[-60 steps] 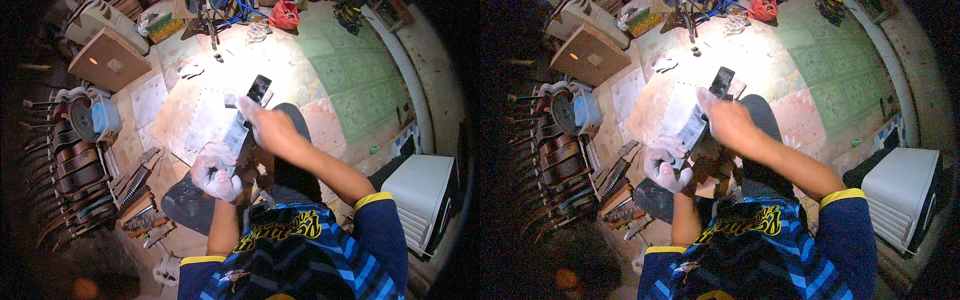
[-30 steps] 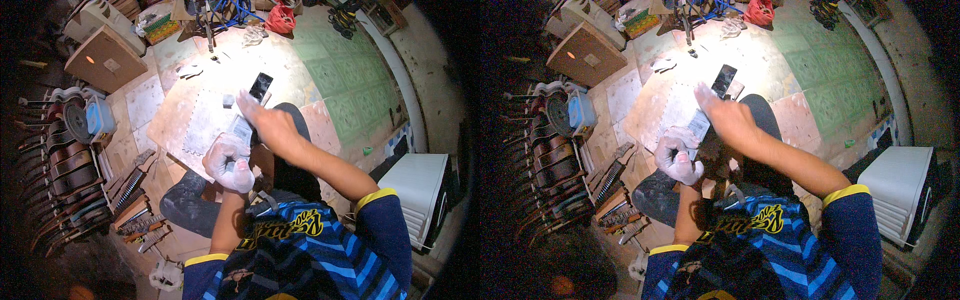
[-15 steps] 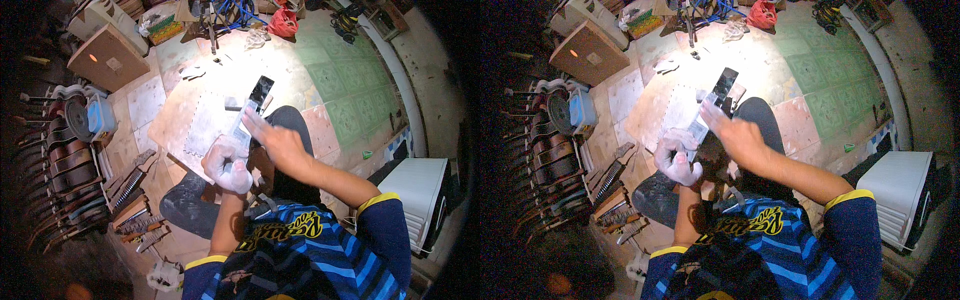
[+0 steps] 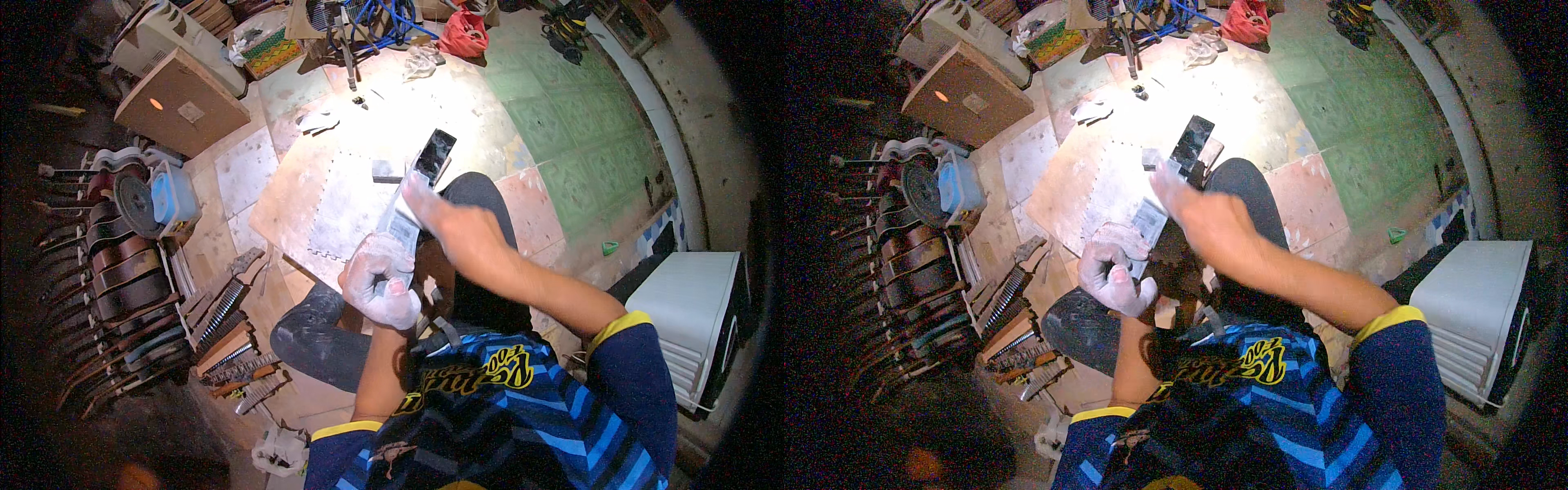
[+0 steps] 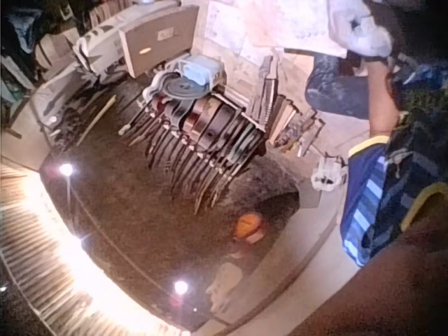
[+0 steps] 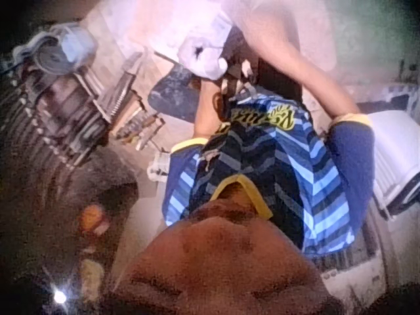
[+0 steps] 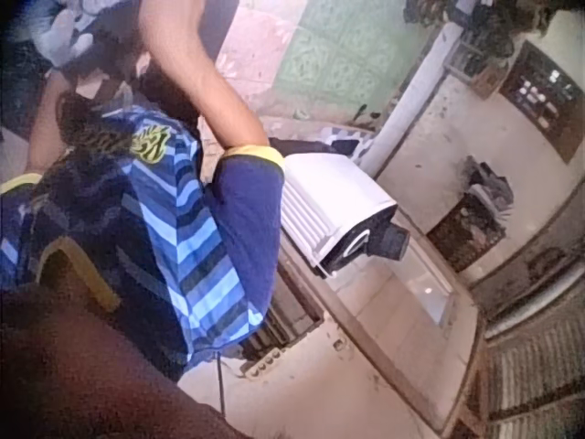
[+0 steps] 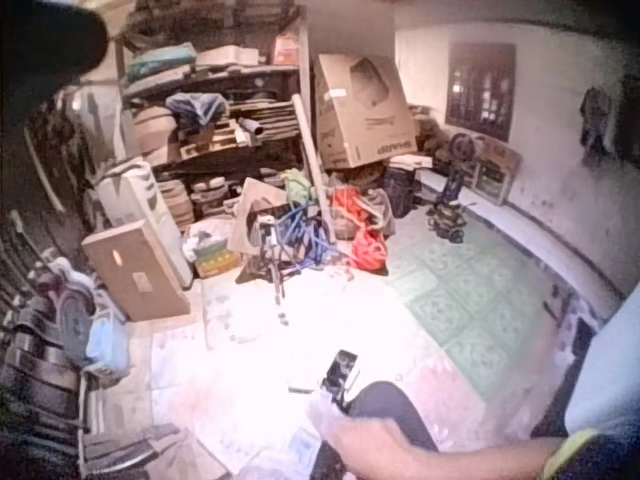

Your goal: The person sands the surface and edges of a wooden electric guitar body using a sanding block, turning the body over and wiping it down to check the finish.

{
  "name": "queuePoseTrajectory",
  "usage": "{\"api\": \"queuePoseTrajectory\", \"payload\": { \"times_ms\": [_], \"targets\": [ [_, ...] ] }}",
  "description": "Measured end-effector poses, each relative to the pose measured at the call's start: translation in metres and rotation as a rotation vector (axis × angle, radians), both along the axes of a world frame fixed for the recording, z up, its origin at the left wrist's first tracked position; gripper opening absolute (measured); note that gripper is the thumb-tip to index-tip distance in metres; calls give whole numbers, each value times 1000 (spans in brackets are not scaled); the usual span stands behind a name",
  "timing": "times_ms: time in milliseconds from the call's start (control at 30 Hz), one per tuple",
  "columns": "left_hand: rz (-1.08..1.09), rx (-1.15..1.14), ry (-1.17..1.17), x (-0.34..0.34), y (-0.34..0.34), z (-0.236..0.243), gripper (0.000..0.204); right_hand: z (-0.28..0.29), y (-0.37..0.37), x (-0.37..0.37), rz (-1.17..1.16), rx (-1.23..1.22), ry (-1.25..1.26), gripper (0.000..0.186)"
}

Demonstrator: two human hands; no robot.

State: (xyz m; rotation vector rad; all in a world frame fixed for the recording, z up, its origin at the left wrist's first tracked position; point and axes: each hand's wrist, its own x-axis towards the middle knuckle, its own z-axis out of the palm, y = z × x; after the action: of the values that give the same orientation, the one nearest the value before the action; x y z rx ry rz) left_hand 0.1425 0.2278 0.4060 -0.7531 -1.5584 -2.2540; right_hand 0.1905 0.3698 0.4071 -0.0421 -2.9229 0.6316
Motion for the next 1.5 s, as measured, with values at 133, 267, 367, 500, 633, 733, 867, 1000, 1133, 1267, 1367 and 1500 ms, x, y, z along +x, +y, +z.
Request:
{"api": "queuePoseTrajectory", "payload": {
  "times_ms": [133, 267, 367, 500, 633, 733, 867, 1000, 1133, 1267, 1367, 1500],
  "targets": [
    [-12, 2, -19, 5, 3, -2, 44, -6, 20, -13, -57, 15, -97, 70],
    [18, 39, -6, 3, -1, -6, 43, 4, 8, -5, -72, 11, -149, 72],
    [-14, 26, 4, 0, -2, -7, 40, -6, 26, -18, -83, -124, -121, 64],
    [-36, 20, 7, -11, -5, -9, 36, -41, 67, -51, 141, -526, -72, 69],
    [-9, -8, -4, -15, -13, -10, 23, -48, 79, -61, 198, -365, -191, 73],
    [10, 8, 4, -19, -14, -7, 23, -42, 87, -66, 212, 158, -122, 65],
    [-35, 89, -16, -18, -8, -7, 26, -55, 92, -64, 51, 212, -43, 62],
    [5, 82, -17, -24, -9, -6, 25, -92, 68, -46, 47, -598, 48, 63],
    [-5, 82, -24, -39, -29, -5, 29, -38, 87, -55, 82, -1098, -264, 69],
    [-68, 132, 3, -42, -14, -5, 24, -87, 80, -55, 35, -108, -12, 72],
    [-2, 111, -28, -46, -23, -10, 29, -57, 67, -60, -52, -1393, -527, 67],
    [-18, 94, -27, -51, -17, -2, 29, -68, 94, -70, 124, -881, 55, 55]
  ]
}}
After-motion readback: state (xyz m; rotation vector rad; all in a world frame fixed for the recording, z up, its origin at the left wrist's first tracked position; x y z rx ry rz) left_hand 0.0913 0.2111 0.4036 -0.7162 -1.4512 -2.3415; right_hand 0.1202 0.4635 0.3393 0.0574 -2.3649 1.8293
